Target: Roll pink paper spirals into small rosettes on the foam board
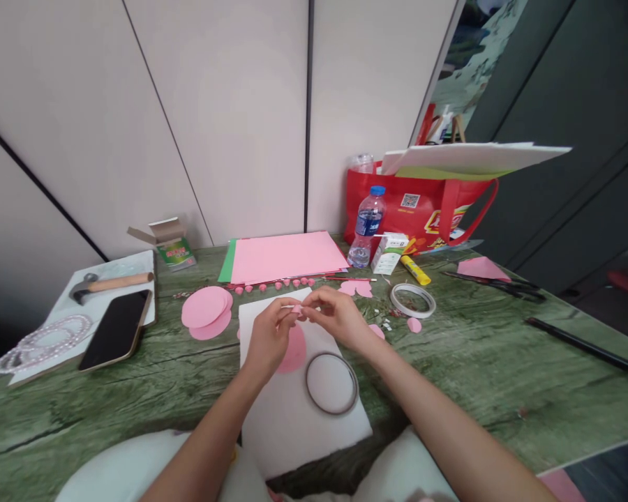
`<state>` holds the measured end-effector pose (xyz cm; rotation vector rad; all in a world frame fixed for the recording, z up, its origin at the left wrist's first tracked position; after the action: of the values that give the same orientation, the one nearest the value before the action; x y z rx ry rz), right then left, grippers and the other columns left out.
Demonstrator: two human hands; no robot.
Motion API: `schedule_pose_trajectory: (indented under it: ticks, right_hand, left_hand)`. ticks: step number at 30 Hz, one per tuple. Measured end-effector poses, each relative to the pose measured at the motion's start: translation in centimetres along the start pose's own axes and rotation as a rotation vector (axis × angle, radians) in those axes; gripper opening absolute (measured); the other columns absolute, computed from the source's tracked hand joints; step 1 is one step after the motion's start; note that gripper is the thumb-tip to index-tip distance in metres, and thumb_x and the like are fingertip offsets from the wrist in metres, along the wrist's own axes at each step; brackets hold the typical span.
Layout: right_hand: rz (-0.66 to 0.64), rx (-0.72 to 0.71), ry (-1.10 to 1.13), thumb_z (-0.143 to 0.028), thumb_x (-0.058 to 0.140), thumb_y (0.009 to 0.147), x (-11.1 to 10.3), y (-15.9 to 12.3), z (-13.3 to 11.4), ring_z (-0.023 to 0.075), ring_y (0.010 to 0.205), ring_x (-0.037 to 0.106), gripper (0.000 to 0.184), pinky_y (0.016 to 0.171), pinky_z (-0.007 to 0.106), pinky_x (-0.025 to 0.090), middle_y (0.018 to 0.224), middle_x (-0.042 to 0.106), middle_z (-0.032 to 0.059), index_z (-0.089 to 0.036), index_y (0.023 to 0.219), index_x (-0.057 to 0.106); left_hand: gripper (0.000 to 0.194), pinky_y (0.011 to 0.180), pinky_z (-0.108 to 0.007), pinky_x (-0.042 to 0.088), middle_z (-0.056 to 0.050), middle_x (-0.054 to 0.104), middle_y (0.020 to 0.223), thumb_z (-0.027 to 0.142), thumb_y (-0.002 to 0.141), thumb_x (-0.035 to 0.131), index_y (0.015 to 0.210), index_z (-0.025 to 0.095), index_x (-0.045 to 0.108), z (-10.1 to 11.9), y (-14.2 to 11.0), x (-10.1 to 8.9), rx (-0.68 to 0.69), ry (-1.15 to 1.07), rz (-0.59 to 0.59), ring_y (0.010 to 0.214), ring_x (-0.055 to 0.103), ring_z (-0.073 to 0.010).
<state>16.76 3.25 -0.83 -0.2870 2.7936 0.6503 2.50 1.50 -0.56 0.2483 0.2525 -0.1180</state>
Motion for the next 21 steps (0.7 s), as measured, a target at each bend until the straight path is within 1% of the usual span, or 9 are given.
schedule_pose_trajectory:
  ticks: [3, 5, 7, 10, 13, 15, 17, 18, 21]
  right_hand:
    - [0.041, -0.138, -0.109, -0.026, 0.057, 0.076, 0.0, -0.1, -0.8, 0.0139, 0.076, 0.056, 0.010, 0.058, 0.023, 0.048, 0.080, 0.060, 0.0045, -0.019, 0.072, 0.062]
    - [0.037, -0.127, -0.099, -0.024, 0.056, 0.077, -0.1, -0.2, -0.9, 0.0138, 0.077, 0.055, 0.009, 0.059, 0.023, 0.048, 0.080, 0.060, 0.0043, -0.018, 0.072, 0.062]
    - [-0.018, -0.045, -0.072, -0.024, 0.053, 0.078, 0.1, -0.2, -0.8, 0.0137, 0.076, 0.055, 0.012, 0.060, 0.024, 0.048, 0.079, 0.059, 0.0037, -0.017, 0.071, 0.059]
    - [-0.146, 0.119, 0.020, -0.028, 0.047, 0.080, 0.4, -0.2, -0.3, 0.0124, 0.071, 0.053, 0.018, 0.059, 0.025, 0.050, 0.076, 0.056, 0.0021, -0.016, 0.069, 0.055]
    - [-0.249, 0.230, 0.137, -0.032, 0.044, 0.080, 0.5, -0.1, 0.1, 0.0114, 0.068, 0.052, 0.020, 0.059, 0.026, 0.051, 0.072, 0.051, 0.0005, -0.015, 0.071, 0.051]
    - [-0.283, 0.266, 0.153, -0.030, 0.041, 0.081, 0.1, -0.2, 0.3, 0.0112, 0.067, 0.053, 0.019, 0.058, 0.026, 0.050, 0.074, 0.051, 0.0005, -0.015, 0.079, 0.052]
    - [-0.324, 0.255, 0.020, -0.028, 0.044, 0.080, -0.6, -0.4, 0.4, 0.0109, 0.065, 0.053, 0.017, 0.055, 0.024, 0.046, 0.076, 0.054, 0.0006, -0.016, 0.089, 0.052]
    - [-0.367, 0.232, -0.116, -0.027, 0.050, 0.077, -1.0, -0.6, 0.4, 0.0108, 0.063, 0.053, 0.018, 0.054, 0.023, 0.044, 0.075, 0.055, 0.0001, -0.016, 0.091, 0.053]
    - [-0.642, 0.185, -0.557, -0.022, 0.070, 0.059, -1.6, -1.5, 0.3, 0.0122, 0.062, 0.053, 0.023, 0.054, 0.022, 0.036, 0.071, 0.059, -0.0011, -0.018, 0.079, 0.059]
  left_hand:
    - [0.014, 0.065, -0.027, 0.045, -0.002, 0.067, 0.072, 0.028, 0.080, 0.049, 0.088, 0.019, 0.055, 0.1, -0.1, -0.1, -0.005, 0.019, 0.030, 0.067, 0.061, -0.0151]
    - [0.014, 0.066, -0.027, 0.044, -0.002, 0.067, 0.073, 0.028, 0.080, 0.049, 0.088, 0.020, 0.056, 0.1, -0.1, 0.0, 0.000, 0.045, 0.033, 0.068, 0.061, -0.0151]
    - [0.013, 0.068, -0.027, 0.044, -0.002, 0.067, 0.077, 0.027, 0.080, 0.049, 0.088, 0.020, 0.057, 0.1, -0.1, 0.0, 0.018, 0.065, 0.031, 0.072, 0.061, -0.0151]
    - [0.012, 0.069, -0.027, 0.044, -0.002, 0.066, 0.080, 0.022, 0.078, 0.050, 0.085, 0.020, 0.059, 0.1, -0.1, 0.1, 0.033, 0.056, 0.048, 0.075, 0.061, -0.0152]
    - [0.012, 0.065, -0.026, 0.045, -0.002, 0.066, 0.075, 0.021, 0.075, 0.053, 0.083, 0.019, 0.062, 0.3, -0.1, 0.0, -0.003, 0.001, 0.054, 0.070, 0.061, -0.0150]
    - [0.012, 0.063, -0.025, 0.046, -0.001, 0.065, 0.071, 0.022, 0.074, 0.055, 0.083, 0.018, 0.062, 0.4, -0.1, -0.1, -0.035, -0.045, 0.058, 0.068, 0.061, -0.0147]
    - [0.013, 0.062, -0.025, 0.046, -0.001, 0.065, 0.070, 0.023, 0.073, 0.056, 0.083, 0.018, 0.063, 0.3, 0.0, -0.3, -0.052, -0.078, 0.097, 0.066, 0.061, -0.0147]
    - [0.014, 0.062, -0.025, 0.046, -0.002, 0.065, 0.070, 0.023, 0.073, 0.056, 0.084, 0.017, 0.062, 0.3, 0.0, -0.4, -0.050, -0.086, 0.132, 0.066, 0.061, -0.0147]
    - [0.014, 0.065, -0.026, 0.046, -0.002, 0.065, 0.075, 0.022, 0.073, 0.056, 0.084, 0.018, 0.062, 0.2, 0.1, -0.7, -0.011, -0.071, 0.235, 0.067, 0.062, -0.0145]
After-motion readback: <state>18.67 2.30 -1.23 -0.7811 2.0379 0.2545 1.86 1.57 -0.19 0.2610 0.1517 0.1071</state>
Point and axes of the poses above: each hand's wrist, its own y-axis towards the middle knuckle, its own x-axis out of the palm, z = x × y, the point moved 2 cm from there along y, towards the middle knuckle
